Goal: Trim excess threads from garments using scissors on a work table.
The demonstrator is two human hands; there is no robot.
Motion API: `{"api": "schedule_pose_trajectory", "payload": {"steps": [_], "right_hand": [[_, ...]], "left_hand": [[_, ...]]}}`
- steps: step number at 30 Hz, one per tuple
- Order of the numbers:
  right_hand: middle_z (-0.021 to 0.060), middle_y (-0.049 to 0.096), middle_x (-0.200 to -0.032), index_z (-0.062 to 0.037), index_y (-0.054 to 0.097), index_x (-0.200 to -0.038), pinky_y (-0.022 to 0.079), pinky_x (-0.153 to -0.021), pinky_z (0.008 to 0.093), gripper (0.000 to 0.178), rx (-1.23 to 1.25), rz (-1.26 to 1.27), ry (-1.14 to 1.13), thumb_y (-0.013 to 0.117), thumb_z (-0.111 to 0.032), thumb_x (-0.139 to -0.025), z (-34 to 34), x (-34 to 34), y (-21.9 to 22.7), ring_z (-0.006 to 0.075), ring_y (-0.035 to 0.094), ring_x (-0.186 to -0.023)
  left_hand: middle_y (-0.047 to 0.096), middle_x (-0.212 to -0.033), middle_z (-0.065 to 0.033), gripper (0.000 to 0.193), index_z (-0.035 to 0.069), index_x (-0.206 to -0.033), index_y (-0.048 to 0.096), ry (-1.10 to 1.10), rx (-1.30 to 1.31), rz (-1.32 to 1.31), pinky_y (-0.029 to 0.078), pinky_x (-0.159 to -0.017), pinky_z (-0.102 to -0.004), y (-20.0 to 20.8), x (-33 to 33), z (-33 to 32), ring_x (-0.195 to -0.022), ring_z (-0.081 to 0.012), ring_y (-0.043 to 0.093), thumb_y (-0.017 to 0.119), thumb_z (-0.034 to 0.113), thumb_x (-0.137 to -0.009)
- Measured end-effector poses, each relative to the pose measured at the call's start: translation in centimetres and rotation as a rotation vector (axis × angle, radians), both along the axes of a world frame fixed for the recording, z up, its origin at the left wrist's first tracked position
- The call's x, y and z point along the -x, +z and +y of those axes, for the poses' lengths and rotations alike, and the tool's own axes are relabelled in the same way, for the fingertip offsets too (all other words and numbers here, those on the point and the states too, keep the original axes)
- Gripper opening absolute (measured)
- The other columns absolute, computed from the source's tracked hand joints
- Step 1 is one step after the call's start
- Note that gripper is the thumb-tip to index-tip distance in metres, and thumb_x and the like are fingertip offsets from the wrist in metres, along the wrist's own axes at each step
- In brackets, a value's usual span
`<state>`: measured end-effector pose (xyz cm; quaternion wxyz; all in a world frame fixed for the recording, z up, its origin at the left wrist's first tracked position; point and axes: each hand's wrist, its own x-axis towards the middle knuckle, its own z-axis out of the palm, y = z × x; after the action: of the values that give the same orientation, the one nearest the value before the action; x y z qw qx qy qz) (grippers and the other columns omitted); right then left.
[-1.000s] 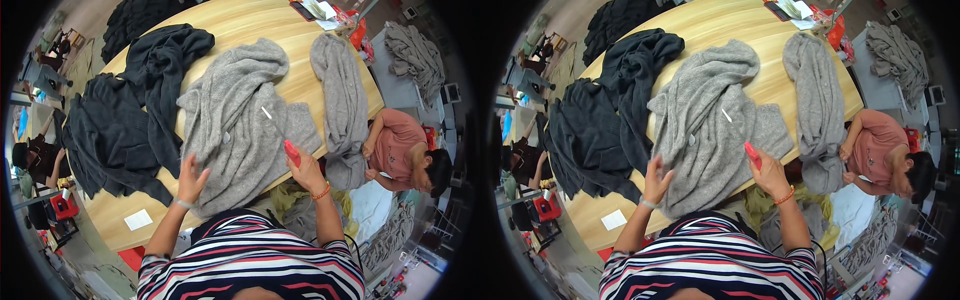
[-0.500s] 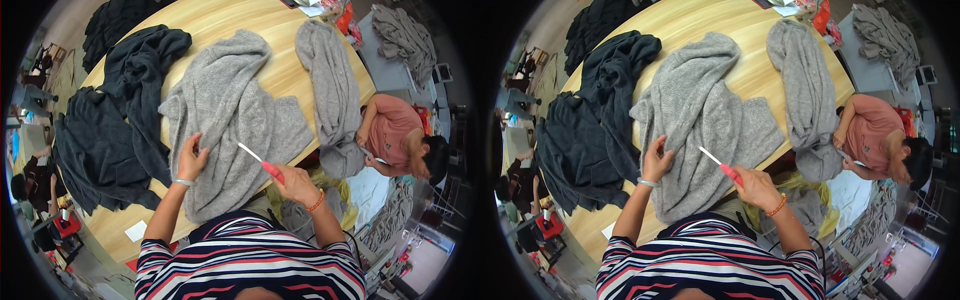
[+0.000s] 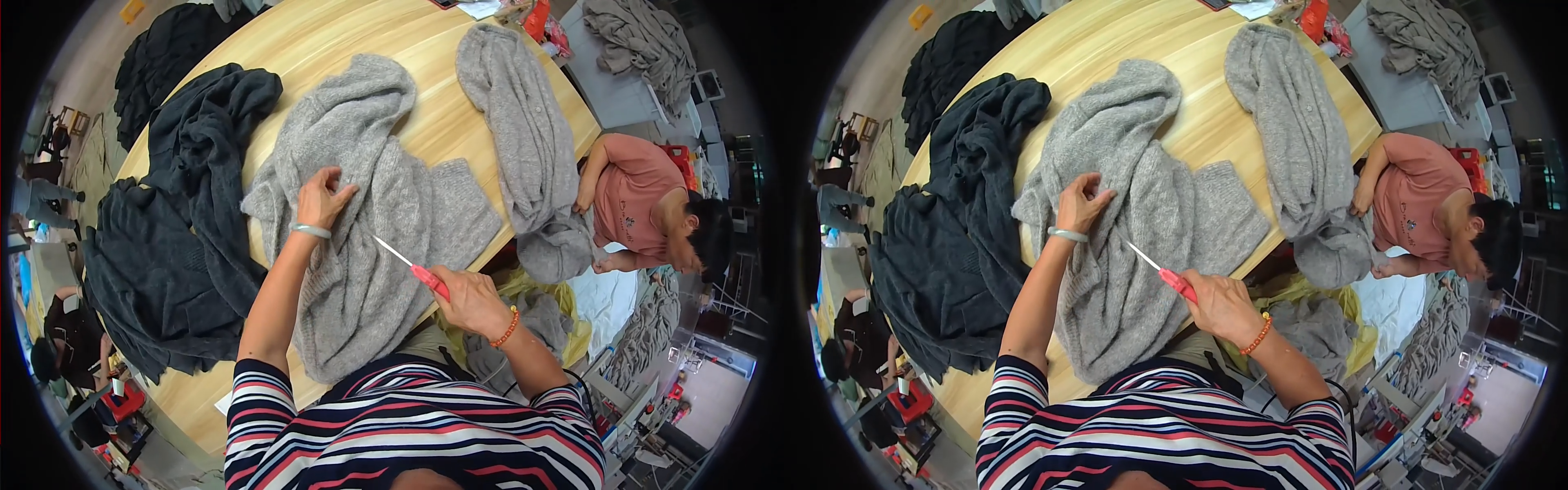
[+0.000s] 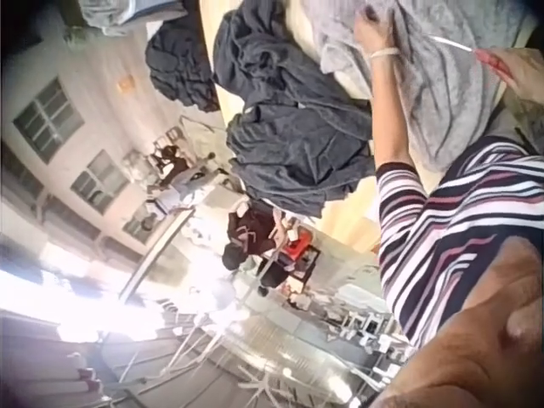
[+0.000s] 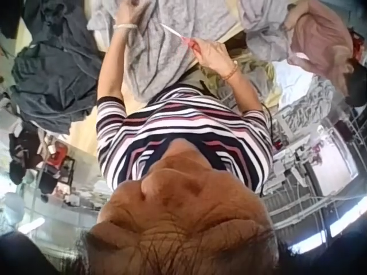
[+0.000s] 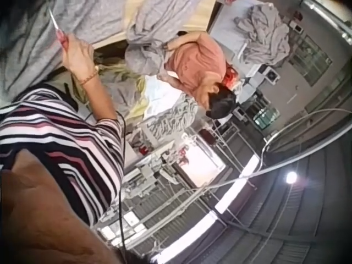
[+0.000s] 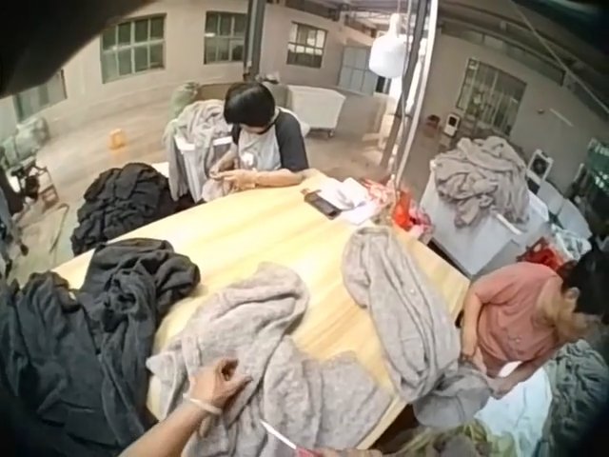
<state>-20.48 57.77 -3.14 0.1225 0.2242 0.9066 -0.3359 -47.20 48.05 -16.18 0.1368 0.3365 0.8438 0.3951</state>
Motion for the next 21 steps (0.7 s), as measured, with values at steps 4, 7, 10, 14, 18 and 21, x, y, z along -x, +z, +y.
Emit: {"api": "schedule_pose_trajectory", "payload": {"steps": [4, 7, 10, 14, 18, 21], "right_hand": [[0.0216, 0.062, -0.073, -0.0058, 0.055, -0.098, 0.048, -0.064, 0.0485, 0.02, -0.029, -0.015, -0.044, 0.058, -0.019, -0.083, 1.3, 1.3, -0.8, 0.04, 0.062, -0.071], [0.0203, 0.062, -0.072, -0.0063, 0.055, -0.105, 0.048, -0.066, 0.0478, 0.027, -0.057, -0.134, -0.029, 0.059, -0.023, -0.084, 2.1, 1.9, -0.8, 0.04, 0.062, -0.071], [0.0201, 0.063, -0.071, -0.0063, 0.055, -0.105, 0.048, -0.066, 0.0479, 0.028, -0.051, -0.155, 0.015, 0.059, -0.023, -0.084, 2.2, 2.2, -1.0, 0.0406, 0.062, -0.07], [0.0199, 0.063, -0.07, -0.0066, 0.055, -0.105, 0.048, -0.066, 0.0474, 0.028, -0.029, -0.098, 0.087, 0.06, -0.024, -0.083, 1.8, 2.4, -0.6, 0.0403, 0.062, -0.069], [0.0196, 0.063, -0.071, -0.0051, 0.056, -0.097, 0.049, -0.064, 0.0482, 0.023, -0.014, -0.164, 0.152, 0.059, -0.023, -0.083, 0.7, 1.2, 0.1, 0.0383, 0.064, -0.07], [0.0194, 0.064, -0.072, -0.0049, 0.056, -0.099, 0.049, -0.065, 0.0482, 0.025, 0.029, -0.195, 0.241, 0.059, -0.024, -0.084, -1.0, 0.8, 1.1, 0.0381, 0.064, -0.072]], "left_hand": [[0.062, -0.069, -0.0011, 0.018, 0.0, -0.083, 0.067, 0.058, -0.063, -0.382, 0.045, -0.059, -0.0245, -5.0, 1.2, 0.4, -0.062, -0.0096, 0.055, 0.073, 0.015, -0.077], [0.061, -0.072, 0.0057, 0.01, 0.002, -0.081, 0.067, 0.076, -0.237, -0.538, 0.041, -0.056, -0.0178, -5.8, 0.8, 0.2, -0.062, -0.0027, 0.051, 0.072, 0.011, -0.08], [0.061, -0.073, 0.006, 0.01, 0.002, -0.081, 0.067, 0.113, -0.222, -0.634, 0.04, -0.056, -0.0174, -4.6, 0.4, 0.1, -0.063, -0.0019, 0.05, 0.071, 0.01, -0.081], [0.065, -0.08, 0.0004, 0.018, -0.001, -0.092, 0.067, 0.105, -0.276, -0.648, 0.045, -0.067, -0.0221, -4.6, 0.0, -1.3, -0.072, -0.007, 0.055, 0.069, 0.013, -0.081], [0.069, -0.092, -0.0116, 0.029, -0.002, -0.107, 0.062, 0.103, -0.177, -0.486, 0.047, -0.08, -0.0295, -2.8, -3.5, -3.7, -0.086, -0.0177, 0.063, 0.059, 0.008, -0.079], [0.068, -0.097, -0.0059, 0.028, -0.002, -0.109, 0.062, 0.175, -0.356, -0.712, 0.047, -0.078, -0.0251, -5.7, -4.6, -6.3, -0.087, -0.0128, 0.061, 0.057, 0.002, -0.082]]}}
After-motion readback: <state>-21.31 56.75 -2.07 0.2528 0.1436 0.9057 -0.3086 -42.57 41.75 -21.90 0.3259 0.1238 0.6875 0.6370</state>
